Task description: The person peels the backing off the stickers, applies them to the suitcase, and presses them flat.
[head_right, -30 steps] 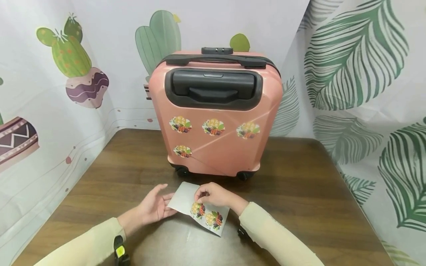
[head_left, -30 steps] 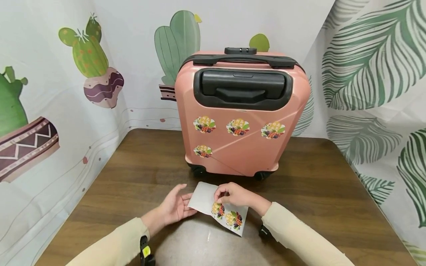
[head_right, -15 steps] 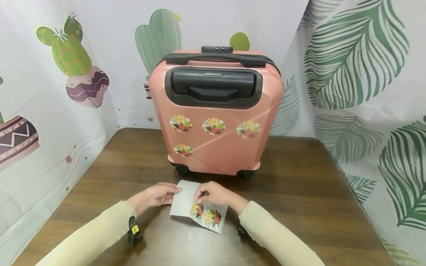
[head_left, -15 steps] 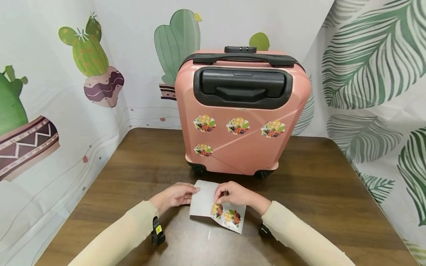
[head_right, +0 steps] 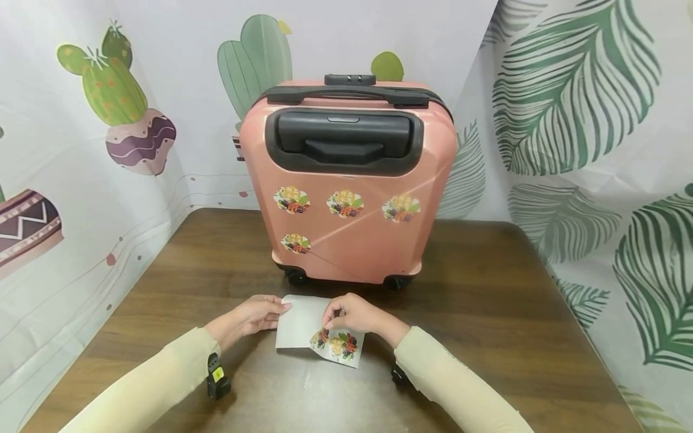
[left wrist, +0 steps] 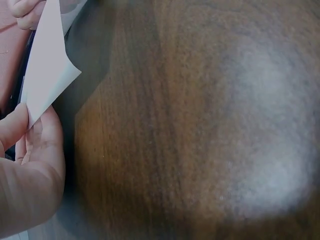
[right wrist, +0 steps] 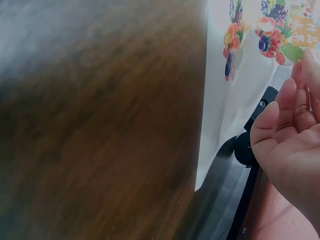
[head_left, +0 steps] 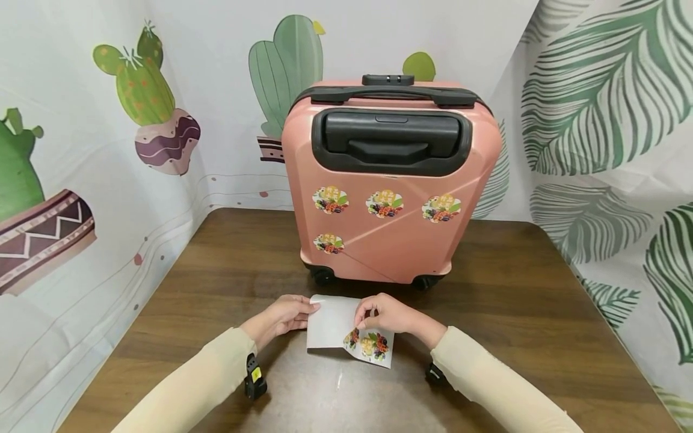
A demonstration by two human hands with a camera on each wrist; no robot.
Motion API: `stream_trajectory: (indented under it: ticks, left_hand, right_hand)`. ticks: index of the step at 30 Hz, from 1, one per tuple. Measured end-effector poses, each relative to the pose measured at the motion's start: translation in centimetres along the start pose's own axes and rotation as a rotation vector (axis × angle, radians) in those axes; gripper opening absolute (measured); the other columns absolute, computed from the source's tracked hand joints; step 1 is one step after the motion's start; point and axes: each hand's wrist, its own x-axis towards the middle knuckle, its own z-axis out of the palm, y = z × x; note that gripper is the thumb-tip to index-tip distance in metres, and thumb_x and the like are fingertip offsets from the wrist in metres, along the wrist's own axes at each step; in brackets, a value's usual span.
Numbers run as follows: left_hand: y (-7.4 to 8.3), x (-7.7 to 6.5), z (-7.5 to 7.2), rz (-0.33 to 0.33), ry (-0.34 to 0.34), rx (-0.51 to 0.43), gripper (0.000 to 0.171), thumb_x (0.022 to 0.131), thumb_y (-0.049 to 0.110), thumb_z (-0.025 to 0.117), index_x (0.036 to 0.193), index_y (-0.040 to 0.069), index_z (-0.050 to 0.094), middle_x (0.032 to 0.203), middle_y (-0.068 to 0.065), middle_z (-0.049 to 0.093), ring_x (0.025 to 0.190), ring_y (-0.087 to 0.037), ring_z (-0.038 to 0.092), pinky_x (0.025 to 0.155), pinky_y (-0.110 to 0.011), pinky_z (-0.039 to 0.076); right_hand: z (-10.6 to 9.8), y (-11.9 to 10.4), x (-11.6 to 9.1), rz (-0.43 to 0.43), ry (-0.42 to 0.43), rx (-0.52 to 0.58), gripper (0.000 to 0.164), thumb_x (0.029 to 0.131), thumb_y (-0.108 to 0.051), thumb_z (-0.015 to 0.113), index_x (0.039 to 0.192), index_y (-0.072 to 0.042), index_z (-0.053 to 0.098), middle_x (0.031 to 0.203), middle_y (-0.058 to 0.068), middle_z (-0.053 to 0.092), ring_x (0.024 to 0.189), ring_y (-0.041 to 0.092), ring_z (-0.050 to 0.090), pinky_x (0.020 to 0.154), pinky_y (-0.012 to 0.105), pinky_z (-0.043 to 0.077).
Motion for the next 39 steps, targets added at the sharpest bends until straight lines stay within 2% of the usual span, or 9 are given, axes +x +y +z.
stream_trajectory:
  ticks: [7,11,16,21,25,33,39]
  left_hand:
    - [0.1,0.1,0.0,-0.007,0.072,0.018,0.008,0.097,0.005,0.066,0.098,0.004,0.058,0.072,0.004,0.068,0.068,-0.007,0.066,0.066,-0.023,0.056]
    - [0.1,0.0,0.0,-0.009,0.088,0.015,0.009,0.097,0.005,0.067,0.097,0.004,0.059,0.072,0.004,0.068,0.068,-0.007,0.066,0.067,-0.023,0.057]
    - [0.2,0.2,0.2,-0.007,0.075,-0.002,0.008,0.097,0.004,0.066,0.096,0.005,0.058,0.074,0.004,0.069,0.07,-0.007,0.067,0.069,-0.024,0.057]
    - [0.4,0.4,0.1,-0.035,0.075,-0.038,0.014,0.098,0.003,0.064,0.09,0.01,0.056,0.072,0.005,0.069,0.069,-0.007,0.066,0.067,-0.023,0.055]
    - [0.5,0.4,-0.1,-0.027,0.063,-0.048,0.017,0.099,0.002,0.063,0.087,0.011,0.056,0.071,0.006,0.069,0.069,-0.007,0.066,0.067,-0.023,0.055]
    - [0.7,0.4,0.0,-0.029,0.064,-0.052,0.018,0.099,0.001,0.063,0.086,0.012,0.055,0.071,0.007,0.07,0.068,-0.006,0.066,0.067,-0.023,0.055]
    - [0.7,0.5,0.1,-0.029,0.07,-0.049,0.018,0.098,0.002,0.063,0.086,0.012,0.056,0.072,0.007,0.07,0.069,-0.007,0.065,0.067,-0.023,0.055]
  right_hand:
    - [0.0,0.2,-0.2,0.03,-0.001,0.025,0.005,0.092,-0.006,0.073,0.089,-0.005,0.075,0.094,0.01,0.074,0.079,-0.002,0.053,0.072,0.019,0.048]
    - [-0.1,0.1,-0.4,0.033,0.001,0.037,0.005,0.093,-0.007,0.072,0.089,-0.005,0.075,0.094,0.01,0.074,0.077,-0.002,0.053,0.071,0.02,0.048]
    - [-0.5,0.2,-1.0,0.016,0.018,0.023,0.006,0.092,-0.008,0.073,0.088,-0.005,0.075,0.093,0.011,0.075,0.076,-0.003,0.053,0.067,0.02,0.048]
    - [-0.7,0.4,-1.5,-0.015,0.027,-0.001,0.007,0.092,-0.01,0.073,0.088,-0.005,0.075,0.092,0.011,0.074,0.08,-0.004,0.053,0.071,0.019,0.047]
    - [-0.8,0.7,-1.9,-0.043,0.047,-0.006,0.007,0.092,-0.011,0.074,0.087,-0.005,0.074,0.091,0.012,0.074,0.081,-0.005,0.053,0.071,0.02,0.048]
    - [-0.8,1.4,-2.5,-0.001,0.069,0.034,0.006,0.092,-0.006,0.073,0.087,-0.003,0.074,0.092,0.014,0.074,0.079,-0.005,0.054,0.074,0.02,0.049]
    - [-0.9,1.5,-2.8,-0.009,0.079,0.057,0.005,0.092,-0.007,0.073,0.088,-0.003,0.074,0.093,0.015,0.074,0.08,-0.005,0.055,0.074,0.021,0.05]
